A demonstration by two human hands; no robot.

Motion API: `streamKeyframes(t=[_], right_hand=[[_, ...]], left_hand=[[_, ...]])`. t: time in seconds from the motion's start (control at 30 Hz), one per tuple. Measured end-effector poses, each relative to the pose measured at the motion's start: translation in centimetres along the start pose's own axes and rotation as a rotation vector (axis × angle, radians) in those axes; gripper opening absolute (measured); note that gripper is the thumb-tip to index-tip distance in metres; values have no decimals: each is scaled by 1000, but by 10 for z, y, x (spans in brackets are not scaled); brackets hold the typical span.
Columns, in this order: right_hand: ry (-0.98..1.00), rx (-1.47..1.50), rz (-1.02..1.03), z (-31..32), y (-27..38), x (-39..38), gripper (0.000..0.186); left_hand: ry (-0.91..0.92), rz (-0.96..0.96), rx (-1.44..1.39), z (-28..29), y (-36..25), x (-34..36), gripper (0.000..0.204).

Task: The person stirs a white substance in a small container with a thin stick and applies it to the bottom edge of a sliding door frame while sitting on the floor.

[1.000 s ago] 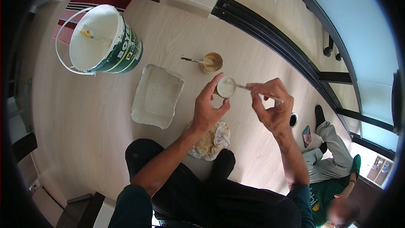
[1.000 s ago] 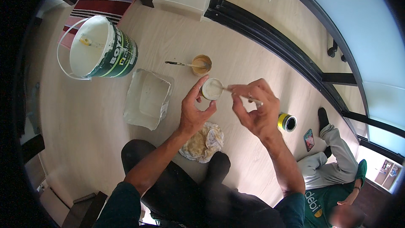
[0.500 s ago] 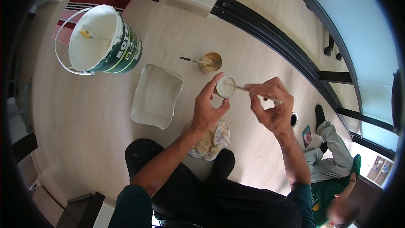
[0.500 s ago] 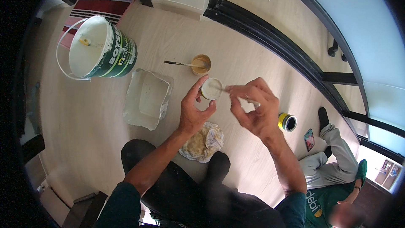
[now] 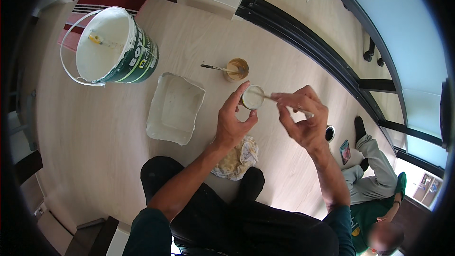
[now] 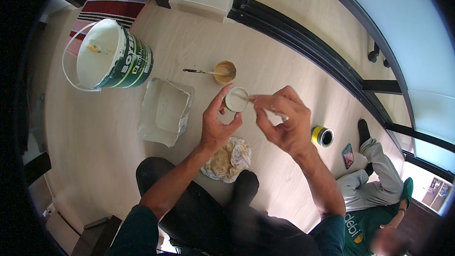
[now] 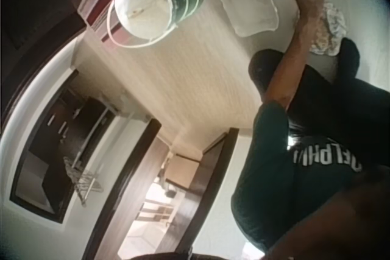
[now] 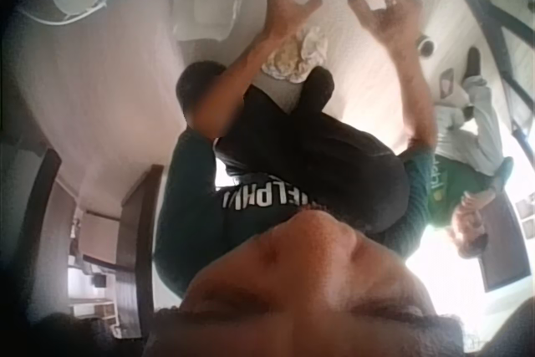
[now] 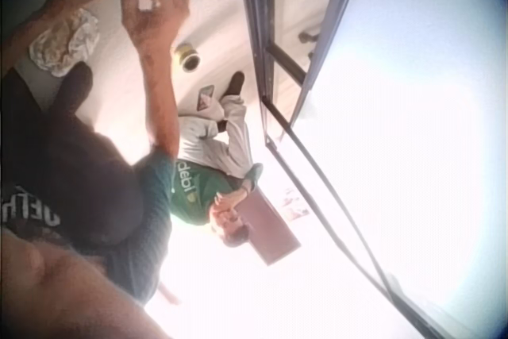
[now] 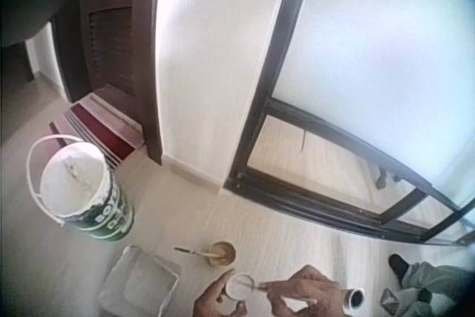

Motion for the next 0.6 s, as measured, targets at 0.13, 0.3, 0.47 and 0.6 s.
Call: streamKeyframes(t=[0.13,0.3,0.47,0.6], right_hand=[[32,-32,17,-1,0,1,22],[56,-15,-4,-4,-1,-1,21],[-24,-61,5,5,-1,2,23],[62,-42,14,-3,4,1,21]], left_hand=[[16,18,1,-1,1,-1,79],[-23,-42,22,2,-2,0,78],[-19,-29,23,1,-1,0,78],[-11,-7,3,1,-1,0,78]])
Point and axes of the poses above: each hand's wrist, its own x-axis towards the middle knuckle, its own z-axis out of the back of the hand, y = z × x, the point moved 10 cm from there along x, towards the middle knuckle, and after that the axes turned 10 degrees about x, right-handed, at the moved point
